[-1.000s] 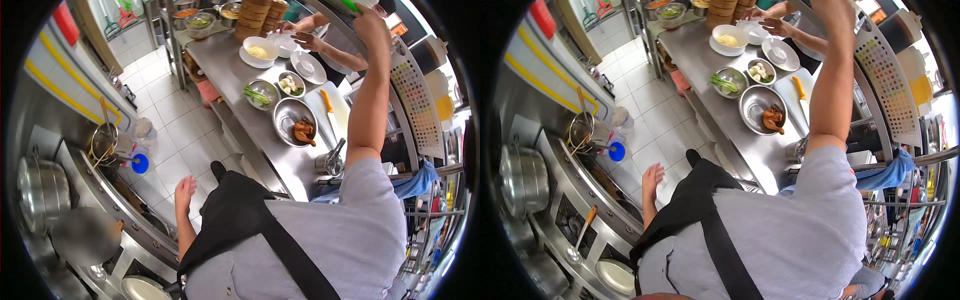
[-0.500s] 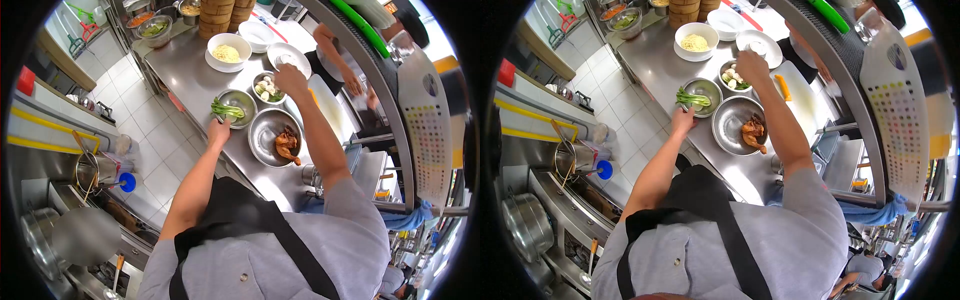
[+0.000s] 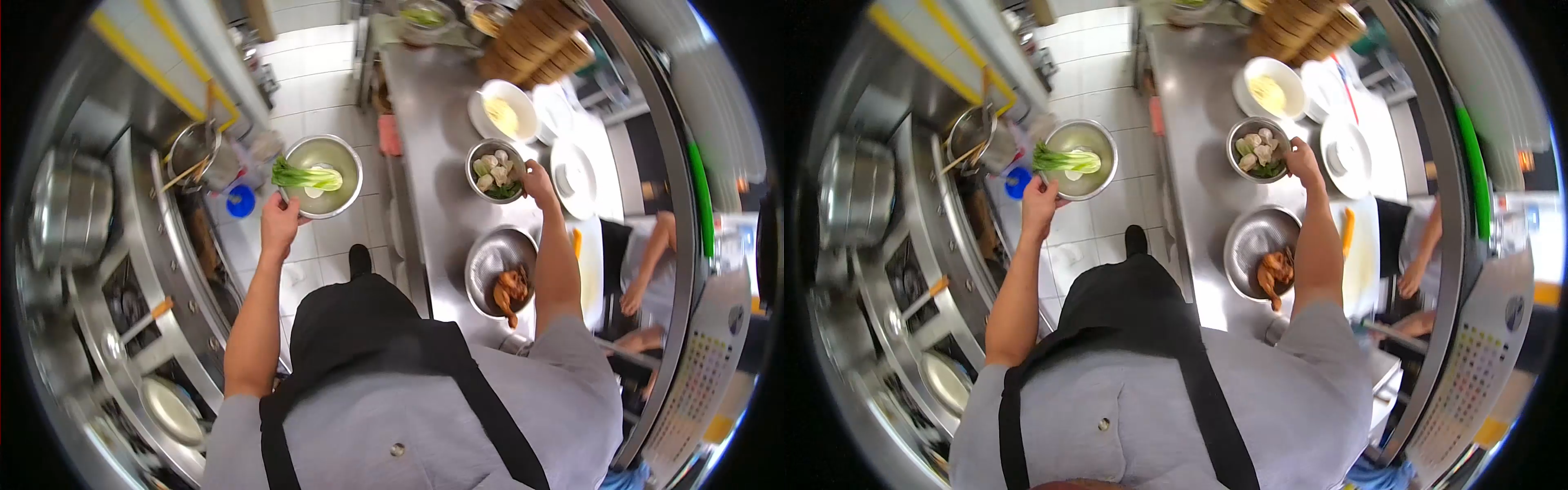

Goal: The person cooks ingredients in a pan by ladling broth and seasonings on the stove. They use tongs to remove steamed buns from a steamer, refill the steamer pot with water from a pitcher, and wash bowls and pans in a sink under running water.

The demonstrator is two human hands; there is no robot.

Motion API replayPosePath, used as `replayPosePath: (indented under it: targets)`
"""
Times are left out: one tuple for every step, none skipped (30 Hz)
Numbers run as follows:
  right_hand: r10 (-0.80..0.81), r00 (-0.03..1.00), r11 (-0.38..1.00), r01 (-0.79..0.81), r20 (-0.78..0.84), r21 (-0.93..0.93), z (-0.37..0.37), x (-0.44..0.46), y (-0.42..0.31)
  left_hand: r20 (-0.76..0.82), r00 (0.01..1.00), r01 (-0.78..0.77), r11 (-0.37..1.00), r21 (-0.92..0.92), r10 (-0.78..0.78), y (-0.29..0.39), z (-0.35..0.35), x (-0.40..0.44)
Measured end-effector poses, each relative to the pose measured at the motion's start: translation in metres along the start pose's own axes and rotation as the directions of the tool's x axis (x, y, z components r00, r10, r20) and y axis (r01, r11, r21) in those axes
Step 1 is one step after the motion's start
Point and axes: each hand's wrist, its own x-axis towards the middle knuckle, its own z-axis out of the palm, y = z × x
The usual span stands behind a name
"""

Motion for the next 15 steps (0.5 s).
replayPosePath:
  targets:
    - [-0.087, 0.996, 0.996, 0.087, 0.019, 0.006, 0.018, -0.008, -0.039, -0.042, 0.999, -0.020, 0.998, 0.066, 0.023, 0.008, -0.023, -0.006]
    - [-0.188, 0.979, 0.979, 0.182, 0.072, 0.088, 0.041, -0.006, -0.068, -0.087, 0.995, -0.033, 0.991, 0.133, 0.045, 0.016, -0.046, -0.014]
    - [-0.270, 0.955, 0.957, 0.253, 0.123, 0.143, 0.068, -0.015, -0.107, -0.158, 0.983, -0.080, 0.994, 0.073, 0.090, 0.026, -0.063, -0.025]
    - [-0.359, 0.915, 0.925, 0.322, 0.182, 0.203, 0.097, -0.025, -0.146, -0.246, 0.965, -0.081, 0.995, 0.064, 0.095, 0.030, -0.085, -0.033]
    - [-0.447, 0.865, 0.889, 0.403, 0.229, 0.216, 0.130, -0.026, -0.174, -0.322, 0.938, -0.074, 0.982, 0.172, 0.127, 0.034, -0.113, -0.044]
    - [-0.465, 0.833, 0.883, 0.411, 0.300, 0.227, 0.159, -0.051, -0.221, -0.405, 0.901, -0.043, 0.960, 0.275, 0.156, 0.037, -0.142, -0.062]
    - [-0.571, 0.763, 0.817, 0.492, 0.303, 0.301, 0.195, -0.078, -0.260, -0.498, 0.852, -0.020, 0.961, 0.276, 0.161, 0.053, -0.163, -0.089]
    - [-0.666, 0.683, 0.740, 0.554, 0.301, 0.381, 0.231, -0.102, -0.295, -0.585, 0.795, 0.006, 0.962, 0.273, 0.161, 0.074, -0.184, -0.119]
    - [-0.667, 0.635, 0.743, 0.532, 0.390, 0.406, 0.271, -0.117, -0.323, -0.668, 0.728, 0.068, 0.952, 0.297, 0.157, 0.084, -0.212, -0.146]
    - [-0.707, 0.574, 0.707, 0.586, 0.414, 0.395, 0.307, -0.145, -0.353, -0.734, 0.662, 0.134, 0.940, 0.313, 0.150, 0.093, -0.239, -0.178]
    - [-0.734, 0.488, 0.677, 0.581, 0.472, 0.452, 0.342, -0.178, -0.381, -0.773, 0.599, 0.109, 0.936, 0.335, 0.207, 0.105, -0.263, -0.216]
    - [-0.753, 0.413, 0.652, 0.568, 0.512, 0.502, 0.374, -0.212, -0.402, -0.829, 0.499, 0.185, 0.904, 0.384, 0.250, 0.093, -0.296, -0.248]
    - [-0.760, 0.361, 0.625, 0.633, 0.540, 0.457, 0.401, -0.254, -0.427, -0.880, 0.415, 0.217, 0.915, 0.342, 0.230, 0.093, -0.325, -0.286]
    - [-0.795, 0.267, 0.532, 0.738, 0.544, 0.415, 0.428, -0.290, -0.447, -0.920, 0.327, 0.283, 0.907, 0.313, 0.215, 0.091, -0.350, -0.324]
    - [-0.887, 0.115, 0.339, 0.821, 0.448, 0.460, 0.476, -0.311, -0.460, -0.934, 0.265, 0.373, 0.868, 0.328, 0.239, 0.075, -0.388, -0.360]
